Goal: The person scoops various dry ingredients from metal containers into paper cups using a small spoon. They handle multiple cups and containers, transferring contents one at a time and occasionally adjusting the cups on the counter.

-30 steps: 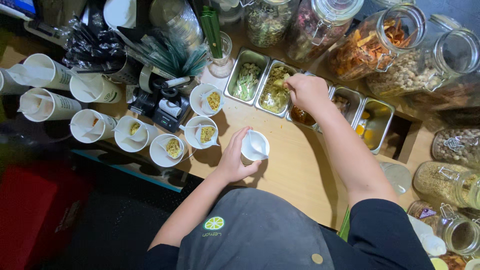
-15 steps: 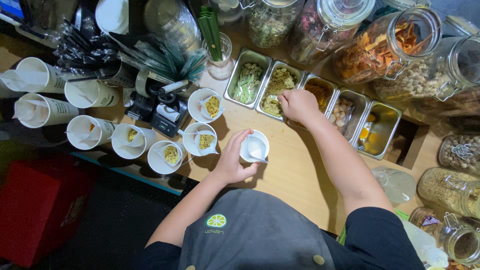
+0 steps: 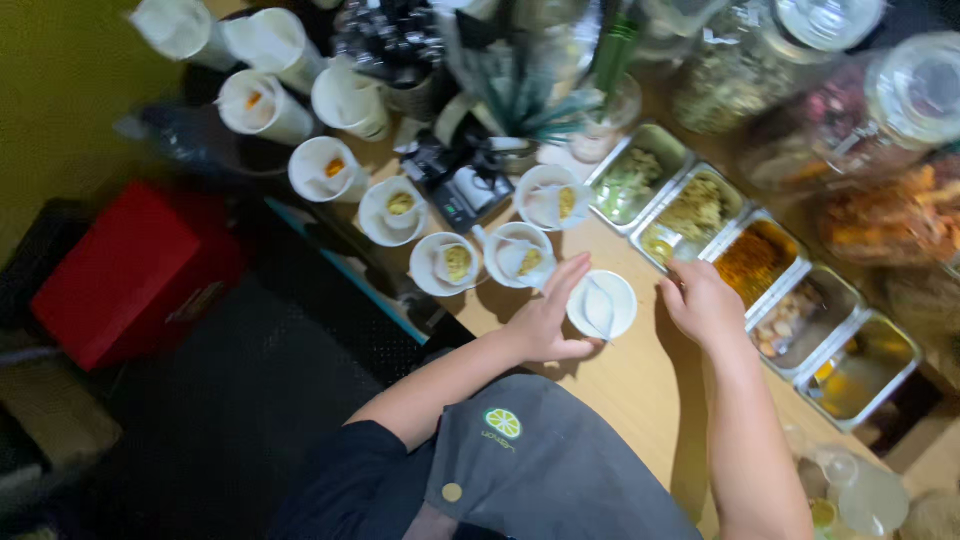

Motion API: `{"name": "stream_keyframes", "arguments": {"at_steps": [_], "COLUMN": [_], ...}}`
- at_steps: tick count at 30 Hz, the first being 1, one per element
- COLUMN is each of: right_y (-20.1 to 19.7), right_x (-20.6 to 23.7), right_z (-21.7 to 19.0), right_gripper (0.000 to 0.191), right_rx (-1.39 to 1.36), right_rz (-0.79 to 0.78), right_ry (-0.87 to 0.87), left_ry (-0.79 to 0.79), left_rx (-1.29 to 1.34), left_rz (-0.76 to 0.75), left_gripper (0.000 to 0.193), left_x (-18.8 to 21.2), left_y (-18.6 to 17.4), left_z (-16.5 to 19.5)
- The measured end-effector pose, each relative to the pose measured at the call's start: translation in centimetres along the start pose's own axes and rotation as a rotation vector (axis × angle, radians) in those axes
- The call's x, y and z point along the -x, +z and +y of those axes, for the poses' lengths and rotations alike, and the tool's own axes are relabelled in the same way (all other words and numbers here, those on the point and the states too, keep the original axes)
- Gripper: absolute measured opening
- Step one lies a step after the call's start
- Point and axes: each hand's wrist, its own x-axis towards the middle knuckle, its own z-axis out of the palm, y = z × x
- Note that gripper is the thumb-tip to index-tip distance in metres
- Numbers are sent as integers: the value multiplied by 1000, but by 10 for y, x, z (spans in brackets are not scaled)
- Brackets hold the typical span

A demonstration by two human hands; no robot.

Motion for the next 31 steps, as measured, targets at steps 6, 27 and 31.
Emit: {"name": "stream_keyframes", "arguments": {"at_steps": [6, 27, 31], "right_y": [21, 119, 142], "right_x": [19, 157, 171], "right_z": [-14, -184, -228], "right_gripper": [52, 15, 8], "right_rx": [-209, -1240, -1169], "right_rz": [216, 1080, 1077], "right_ry": [-9, 312, 254], "left_ry": [-221, -503, -646], "left_rx": [71, -862, -773], "left_rz": [-210, 187, 13], "left_gripper": [113, 81, 96], "left_x": [46, 11, 9], "left_y": [-72, -545, -563], "left_z": [13, -217, -213]}}
